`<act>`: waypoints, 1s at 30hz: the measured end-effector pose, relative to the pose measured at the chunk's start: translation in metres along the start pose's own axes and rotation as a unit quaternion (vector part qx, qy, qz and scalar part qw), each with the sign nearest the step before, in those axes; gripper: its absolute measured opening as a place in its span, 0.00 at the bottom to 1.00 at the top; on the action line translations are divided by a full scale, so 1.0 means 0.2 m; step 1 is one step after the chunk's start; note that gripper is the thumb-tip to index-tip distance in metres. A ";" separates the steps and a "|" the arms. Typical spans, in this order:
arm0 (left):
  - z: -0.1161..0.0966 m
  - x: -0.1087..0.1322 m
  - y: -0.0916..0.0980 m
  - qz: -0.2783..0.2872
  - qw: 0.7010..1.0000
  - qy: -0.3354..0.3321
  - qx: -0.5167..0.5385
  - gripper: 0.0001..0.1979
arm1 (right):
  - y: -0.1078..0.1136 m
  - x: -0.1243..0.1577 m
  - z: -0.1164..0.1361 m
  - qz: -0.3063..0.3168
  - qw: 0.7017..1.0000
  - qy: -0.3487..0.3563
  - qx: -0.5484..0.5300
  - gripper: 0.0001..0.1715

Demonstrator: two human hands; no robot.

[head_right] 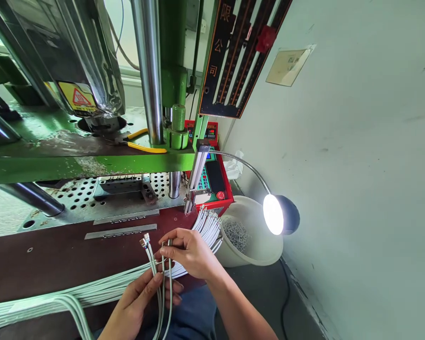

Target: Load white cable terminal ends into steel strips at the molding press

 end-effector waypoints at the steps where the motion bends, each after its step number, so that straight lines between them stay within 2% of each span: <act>1: -0.01 0.00 0.02 -0.026 0.999 -0.024 -0.036 0.21 | 0.00 0.01 0.01 -0.008 1.000 0.003 0.005 0.17; 3: -0.06 -0.01 0.08 -0.072 0.991 -0.069 -0.094 0.20 | 0.01 0.04 0.03 -0.015 1.000 0.002 0.026 0.16; 5: -0.11 -0.02 0.12 -0.107 0.984 -0.097 -0.104 0.19 | 0.03 0.08 0.05 -0.008 0.998 -0.007 0.056 0.15; 7: -0.17 -0.03 0.14 -0.106 0.986 -0.101 -0.079 0.19 | 0.05 0.11 0.09 -0.007 0.998 -0.010 0.067 0.15; 9: -0.20 -0.03 0.11 -0.058 0.993 -0.079 -0.061 0.19 | 0.08 0.12 0.12 -0.036 0.998 0.002 0.055 0.15; 12: -0.20 -0.02 -0.01 0.042 0.997 -0.029 -0.052 0.18 | 0.09 0.10 0.18 -0.088 0.995 0.024 0.030 0.16; 14: -0.20 0.01 -0.09 0.091 0.996 -0.004 -0.012 0.19 | 0.08 0.08 0.21 -0.092 0.995 0.031 0.026 0.15; 16: -0.20 0.05 -0.13 0.121 0.990 0.031 0.069 0.21 | 0.05 0.08 0.24 -0.075 0.996 0.029 0.042 0.15; 18: -0.18 0.10 -0.13 0.140 0.977 0.067 0.145 0.24 | 0.01 0.08 0.23 -0.040 0.998 0.015 0.052 0.15; 21: -0.10 0.14 -0.08 0.168 0.961 0.118 0.184 0.26 | -0.04 0.08 0.17 0.017 1.000 0.009 -0.021 0.19; 23: -0.04 0.15 -0.04 0.176 0.956 0.137 0.188 0.25 | -0.08 0.07 0.13 0.050 0.998 0.002 -0.027 0.22; 27: 0.00 0.11 -0.01 0.171 0.961 0.080 0.203 0.27 | -0.15 0.04 0.06 0.160 0.976 -0.083 0.121 0.22; 30: -0.03 0.08 -0.01 0.152 0.965 0.047 0.208 0.28 | -0.18 0.02 0.09 0.154 0.973 -0.077 0.153 0.23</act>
Point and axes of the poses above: each hand's wrist, its own x-axis away from the middle knuckle, its own y-axis out of the back of the hand, z = x × y, the point moved 2 cm from there along -x, towards the middle knuckle, and after that the axes turned 3 degrees about -y, right-handed, at the moved point
